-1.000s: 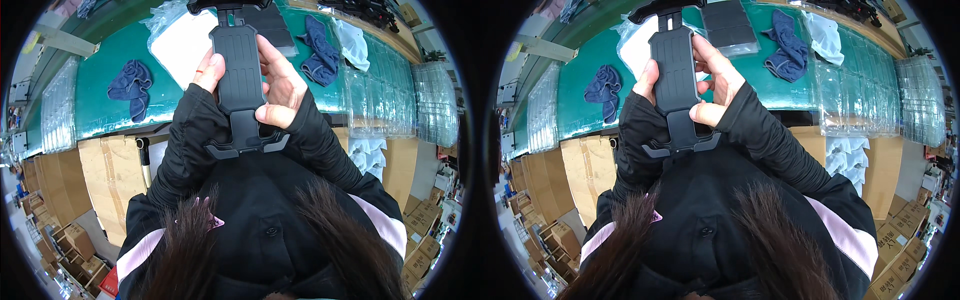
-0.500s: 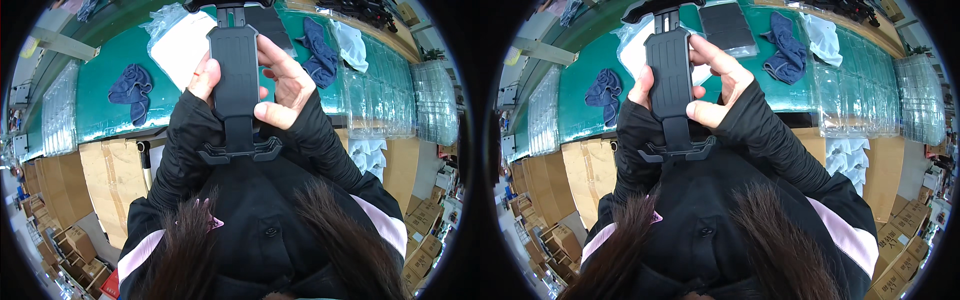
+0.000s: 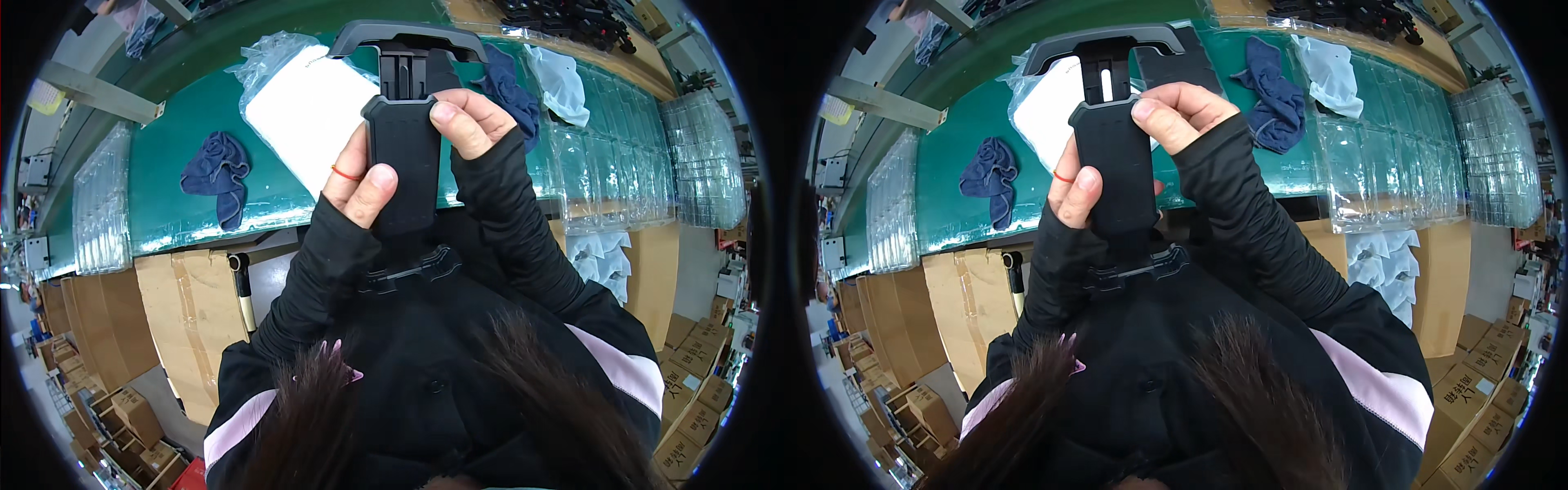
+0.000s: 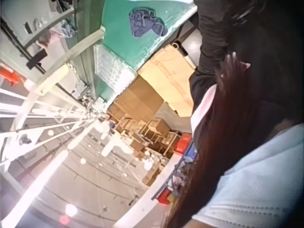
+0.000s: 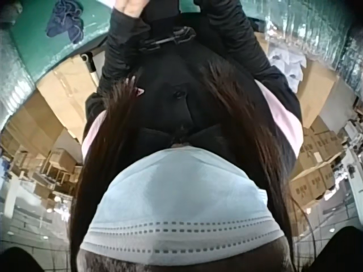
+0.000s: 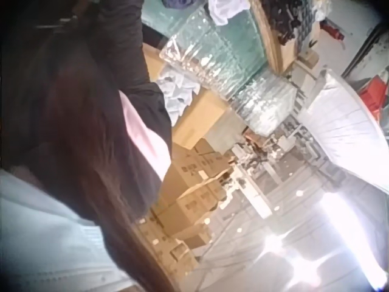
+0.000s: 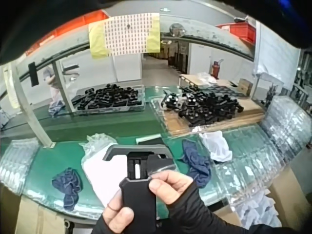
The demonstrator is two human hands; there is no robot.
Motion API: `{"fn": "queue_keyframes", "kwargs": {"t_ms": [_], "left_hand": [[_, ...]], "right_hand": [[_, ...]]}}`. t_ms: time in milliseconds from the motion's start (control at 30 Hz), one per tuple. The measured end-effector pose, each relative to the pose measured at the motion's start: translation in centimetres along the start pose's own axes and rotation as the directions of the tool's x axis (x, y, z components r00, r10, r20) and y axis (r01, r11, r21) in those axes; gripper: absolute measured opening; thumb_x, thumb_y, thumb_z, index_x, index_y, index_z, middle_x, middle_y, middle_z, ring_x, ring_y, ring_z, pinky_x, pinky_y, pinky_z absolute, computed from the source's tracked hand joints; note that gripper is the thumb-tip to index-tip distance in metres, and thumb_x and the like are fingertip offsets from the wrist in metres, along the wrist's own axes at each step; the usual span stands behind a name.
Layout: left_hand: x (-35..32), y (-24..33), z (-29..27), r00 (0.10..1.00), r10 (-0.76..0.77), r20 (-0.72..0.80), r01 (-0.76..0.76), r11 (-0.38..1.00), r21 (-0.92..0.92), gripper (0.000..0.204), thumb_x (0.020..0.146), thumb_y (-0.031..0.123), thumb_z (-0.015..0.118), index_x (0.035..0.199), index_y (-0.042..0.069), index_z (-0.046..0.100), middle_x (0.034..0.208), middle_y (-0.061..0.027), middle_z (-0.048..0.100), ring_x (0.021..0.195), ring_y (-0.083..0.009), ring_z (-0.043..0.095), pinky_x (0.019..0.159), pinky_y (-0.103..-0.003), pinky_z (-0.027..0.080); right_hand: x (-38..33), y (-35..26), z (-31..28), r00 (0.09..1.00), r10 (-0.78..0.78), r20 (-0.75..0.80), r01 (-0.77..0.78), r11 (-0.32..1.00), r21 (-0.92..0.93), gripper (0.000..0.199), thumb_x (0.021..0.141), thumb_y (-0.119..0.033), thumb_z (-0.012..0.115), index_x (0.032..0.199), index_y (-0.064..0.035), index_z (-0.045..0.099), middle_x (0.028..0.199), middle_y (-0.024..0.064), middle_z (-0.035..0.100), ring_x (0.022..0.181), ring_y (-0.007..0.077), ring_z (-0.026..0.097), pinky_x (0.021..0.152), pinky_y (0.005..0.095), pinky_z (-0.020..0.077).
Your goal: Inspecting, cleaning with a cloth, and packaging electronic handheld devices into plastic bags on an assembly line.
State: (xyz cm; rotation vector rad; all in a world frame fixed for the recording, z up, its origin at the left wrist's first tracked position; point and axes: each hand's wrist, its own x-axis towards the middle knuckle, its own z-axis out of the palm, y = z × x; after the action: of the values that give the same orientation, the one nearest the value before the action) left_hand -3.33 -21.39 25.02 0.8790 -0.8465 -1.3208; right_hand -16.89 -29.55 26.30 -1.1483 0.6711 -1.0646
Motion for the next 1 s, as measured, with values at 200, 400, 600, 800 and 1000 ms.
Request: {"fn": "queue_keyframes", "kwargs": {"t_ms": [200, 400, 600, 800, 1000], "left_hand": [[-0.5, -0.1, -0.3, 0.996, 0.087, -0.013, -0.084, 0.986, 0.143, 0.057, 0.086, 0.030, 0.055, 0.133, 0.005, 0.035, 0.117, -0.0141, 0.053, 0.086, -0.0235, 0.063, 0.071, -0.031, 0.054], [-0.3, 1.8, -0.2, 0.981, 0.193, 0.036, -0.190, 0.883, 0.429, 0.048, 0.094, 0.036, 0.043, 0.125, 0.000, 0.044, 0.110, -0.0099, 0.055, 0.100, -0.0157, 0.052, 0.086, -0.029, 0.041], [0.3, 1.8, 0.2, 0.948, 0.307, -0.088, -0.230, 0.847, 0.478, 0.047, 0.094, 0.040, 0.039, 0.116, 0.001, 0.049, 0.097, -0.0097, 0.059, 0.088, -0.0159, 0.055, 0.079, -0.029, 0.043], [-0.3, 1.3, -1.1, 0.962, 0.254, -0.104, -0.150, 0.804, 0.575, 0.045, 0.093, 0.038, 0.042, 0.118, 0.000, 0.049, 0.097, -0.0113, 0.059, 0.088, -0.0187, 0.055, 0.078, -0.031, 0.044], [0.8, 1.0, -1.9, 0.994, -0.084, 0.067, 0.074, 0.986, 0.148, 0.101, 0.062, 0.083, 0.048, 0.111, -0.005, 0.052, 0.092, -0.0128, 0.062, 0.068, -0.0179, 0.062, 0.057, -0.027, 0.051]], "right_hand": [[0.0, -0.4, -0.4, 0.999, -0.013, 0.053, 0.014, 0.999, -0.030, 0.018, 0.083, -0.015, 0.063, 0.092, 0.0008, 0.064, 0.082, 0.0045, 0.064, 0.077, 0.0097, 0.058, 0.072, 0.0246, 0.0465], [-1.2, -1.1, 0.6, 0.995, -0.091, 0.048, 0.097, 0.983, -0.157, 0.021, 0.083, -0.017, 0.063, 0.094, 0.0014, 0.064, 0.083, 0.0052, 0.064, 0.079, 0.0112, 0.059, 0.074, 0.0254, 0.0461], [-1.1, -1.1, 1.0, 0.976, -0.208, 0.070, 0.219, 0.930, -0.295, 0.023, 0.078, -0.019, 0.067, 0.091, -0.0002, 0.064, 0.079, 0.0065, 0.062, 0.077, 0.0145, 0.057, 0.072, 0.0282, 0.0444], [-0.6, -2.7, 0.5, 0.955, -0.203, 0.218, 0.282, 0.852, -0.442, 0.016, 0.077, -0.016, 0.067, 0.080, -0.0001, 0.063, 0.077, 0.0060, 0.061, 0.074, 0.0157, 0.056, 0.070, 0.0285, 0.0439], [-0.9, -3.1, 0.5, 0.969, 0.104, 0.222, -0.058, 0.977, -0.207, 0.024, 0.083, -0.013, 0.062, 0.098, 0.0067, 0.062, 0.085, 0.0081, 0.063, 0.076, 0.0130, 0.059, 0.073, 0.0275, 0.0473]]}}
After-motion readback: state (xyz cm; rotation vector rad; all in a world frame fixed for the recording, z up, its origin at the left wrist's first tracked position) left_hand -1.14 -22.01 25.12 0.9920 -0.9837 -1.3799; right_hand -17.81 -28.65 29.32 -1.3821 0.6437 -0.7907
